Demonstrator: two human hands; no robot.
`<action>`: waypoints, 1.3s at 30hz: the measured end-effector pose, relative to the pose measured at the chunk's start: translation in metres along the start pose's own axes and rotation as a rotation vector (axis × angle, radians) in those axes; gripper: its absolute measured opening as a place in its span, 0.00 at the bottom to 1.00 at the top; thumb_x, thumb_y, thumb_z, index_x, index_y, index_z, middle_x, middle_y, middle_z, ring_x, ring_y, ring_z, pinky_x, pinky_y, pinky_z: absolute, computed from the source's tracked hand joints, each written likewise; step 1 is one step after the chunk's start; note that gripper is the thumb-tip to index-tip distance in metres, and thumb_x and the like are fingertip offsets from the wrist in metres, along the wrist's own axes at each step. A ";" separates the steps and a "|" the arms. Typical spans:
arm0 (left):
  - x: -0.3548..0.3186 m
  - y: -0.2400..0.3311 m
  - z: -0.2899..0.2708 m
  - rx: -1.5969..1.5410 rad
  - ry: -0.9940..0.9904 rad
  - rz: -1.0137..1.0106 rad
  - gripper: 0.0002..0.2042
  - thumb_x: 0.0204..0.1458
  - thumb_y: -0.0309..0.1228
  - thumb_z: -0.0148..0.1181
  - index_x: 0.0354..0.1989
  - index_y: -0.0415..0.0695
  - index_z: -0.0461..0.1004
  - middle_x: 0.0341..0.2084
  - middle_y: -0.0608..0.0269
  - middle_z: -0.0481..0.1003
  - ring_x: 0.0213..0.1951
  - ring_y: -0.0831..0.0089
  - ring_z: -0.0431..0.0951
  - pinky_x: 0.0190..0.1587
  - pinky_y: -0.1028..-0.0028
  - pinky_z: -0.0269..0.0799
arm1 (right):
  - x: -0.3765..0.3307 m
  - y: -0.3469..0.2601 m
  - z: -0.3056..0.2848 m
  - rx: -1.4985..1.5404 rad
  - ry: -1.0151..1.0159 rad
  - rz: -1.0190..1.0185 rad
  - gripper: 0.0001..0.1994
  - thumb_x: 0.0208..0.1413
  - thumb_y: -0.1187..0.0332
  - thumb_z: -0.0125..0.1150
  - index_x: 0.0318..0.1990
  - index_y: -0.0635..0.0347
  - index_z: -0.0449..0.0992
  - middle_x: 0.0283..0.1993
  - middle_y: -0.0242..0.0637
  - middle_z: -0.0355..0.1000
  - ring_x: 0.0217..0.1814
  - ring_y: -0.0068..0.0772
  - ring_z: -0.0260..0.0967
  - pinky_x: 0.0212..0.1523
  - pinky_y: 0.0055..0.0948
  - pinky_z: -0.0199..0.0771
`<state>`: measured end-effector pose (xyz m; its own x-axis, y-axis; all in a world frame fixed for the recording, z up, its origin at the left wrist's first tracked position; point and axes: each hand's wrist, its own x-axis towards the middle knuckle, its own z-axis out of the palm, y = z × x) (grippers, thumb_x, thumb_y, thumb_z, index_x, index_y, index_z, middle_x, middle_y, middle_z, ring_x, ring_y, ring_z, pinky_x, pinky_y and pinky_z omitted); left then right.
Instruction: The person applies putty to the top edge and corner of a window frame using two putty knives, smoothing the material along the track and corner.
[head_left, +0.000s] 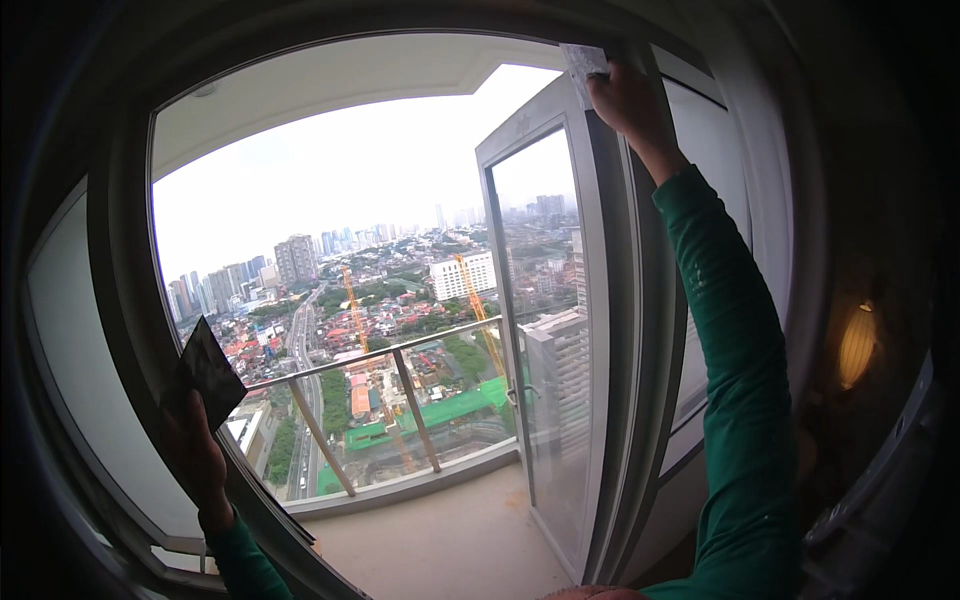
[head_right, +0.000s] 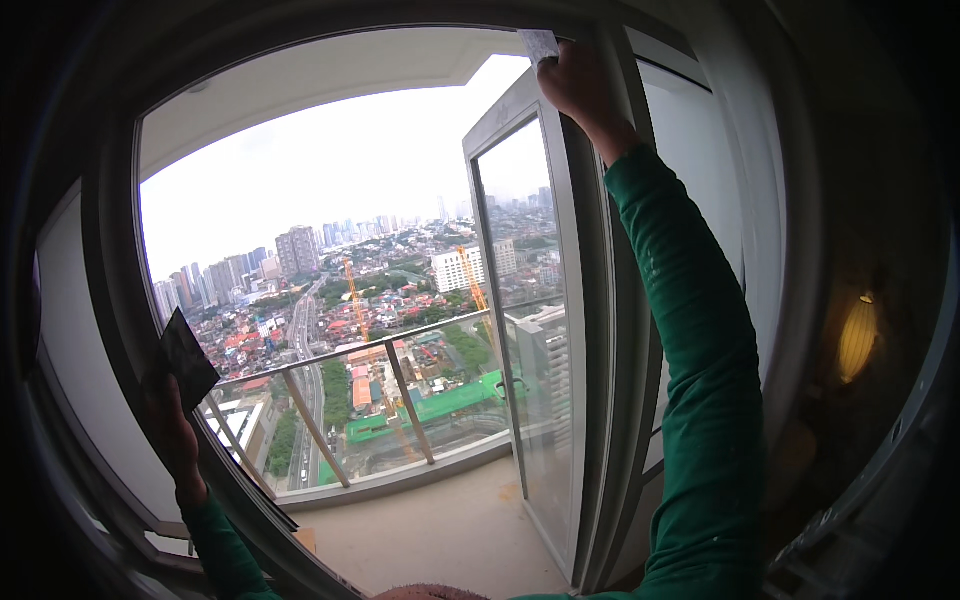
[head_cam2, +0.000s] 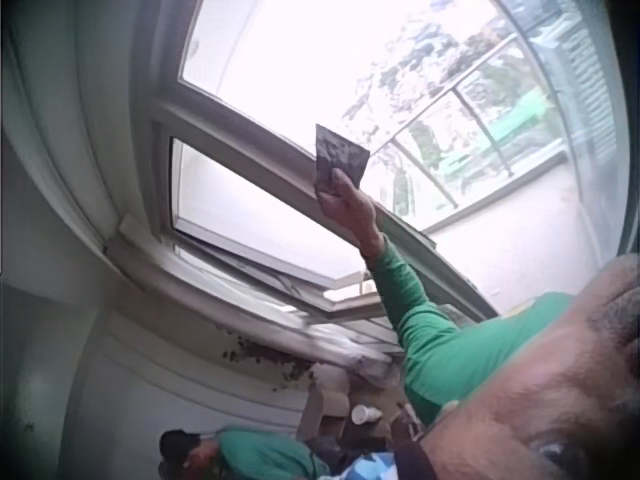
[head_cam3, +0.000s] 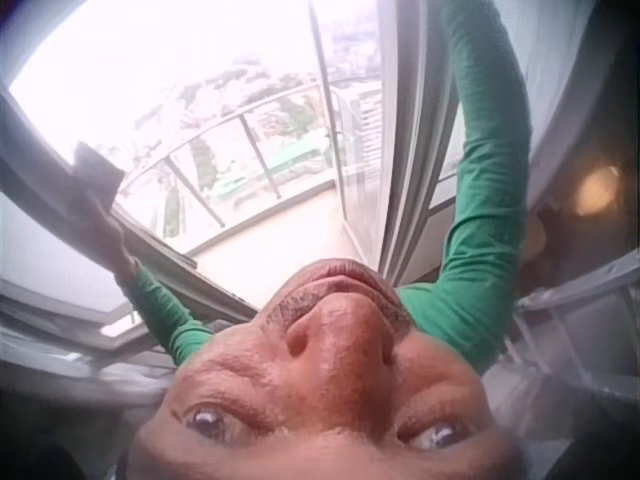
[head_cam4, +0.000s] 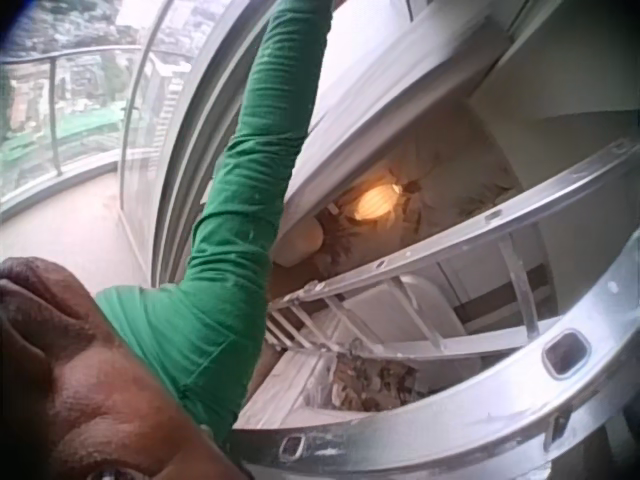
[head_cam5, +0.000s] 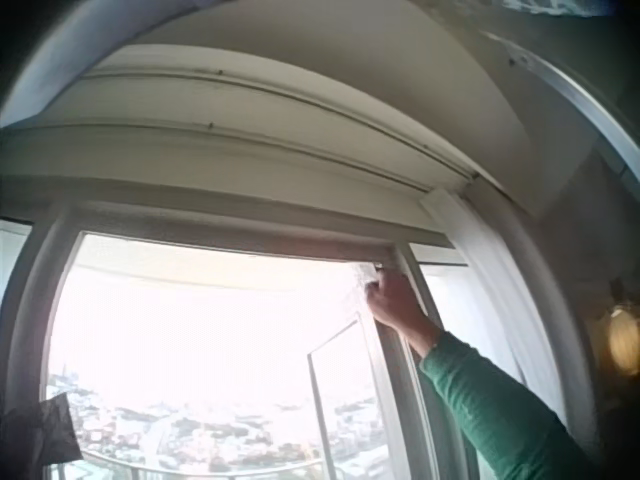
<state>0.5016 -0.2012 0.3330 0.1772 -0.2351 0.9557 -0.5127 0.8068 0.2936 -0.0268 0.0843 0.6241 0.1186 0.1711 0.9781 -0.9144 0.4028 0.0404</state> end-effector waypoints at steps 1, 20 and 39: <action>0.006 -0.003 -0.007 0.047 -0.018 -0.012 0.20 0.68 0.39 0.53 0.59 0.34 0.73 0.52 0.45 0.77 0.56 0.52 0.76 0.61 0.61 0.68 | 0.027 0.013 0.008 -0.072 0.010 -0.022 0.14 0.55 0.66 0.60 0.39 0.72 0.80 0.35 0.58 0.79 0.37 0.53 0.80 0.42 0.43 0.83; 0.003 -0.060 -0.015 -0.065 -0.135 0.040 0.13 0.65 0.27 0.56 0.54 0.33 0.76 0.44 0.50 0.81 0.47 0.64 0.81 0.54 0.68 0.74 | 0.111 -0.007 0.040 -0.186 -0.105 0.072 0.18 0.61 0.64 0.54 0.37 0.77 0.78 0.40 0.68 0.77 0.45 0.66 0.78 0.45 0.52 0.79; -0.004 -0.062 -0.021 -0.179 -0.180 0.119 0.13 0.63 0.24 0.56 0.55 0.33 0.74 0.41 0.49 0.80 0.45 0.64 0.82 0.50 0.68 0.76 | 0.117 -0.058 0.059 -0.235 -0.161 0.044 0.16 0.54 0.69 0.55 0.41 0.80 0.77 0.45 0.72 0.75 0.50 0.67 0.76 0.50 0.51 0.77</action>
<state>0.5500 -0.2393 0.3101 -0.0351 -0.2128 0.9765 -0.3613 0.9137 0.1861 0.0169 0.0279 0.7482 0.0003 0.0560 0.9984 -0.8002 0.5988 -0.0333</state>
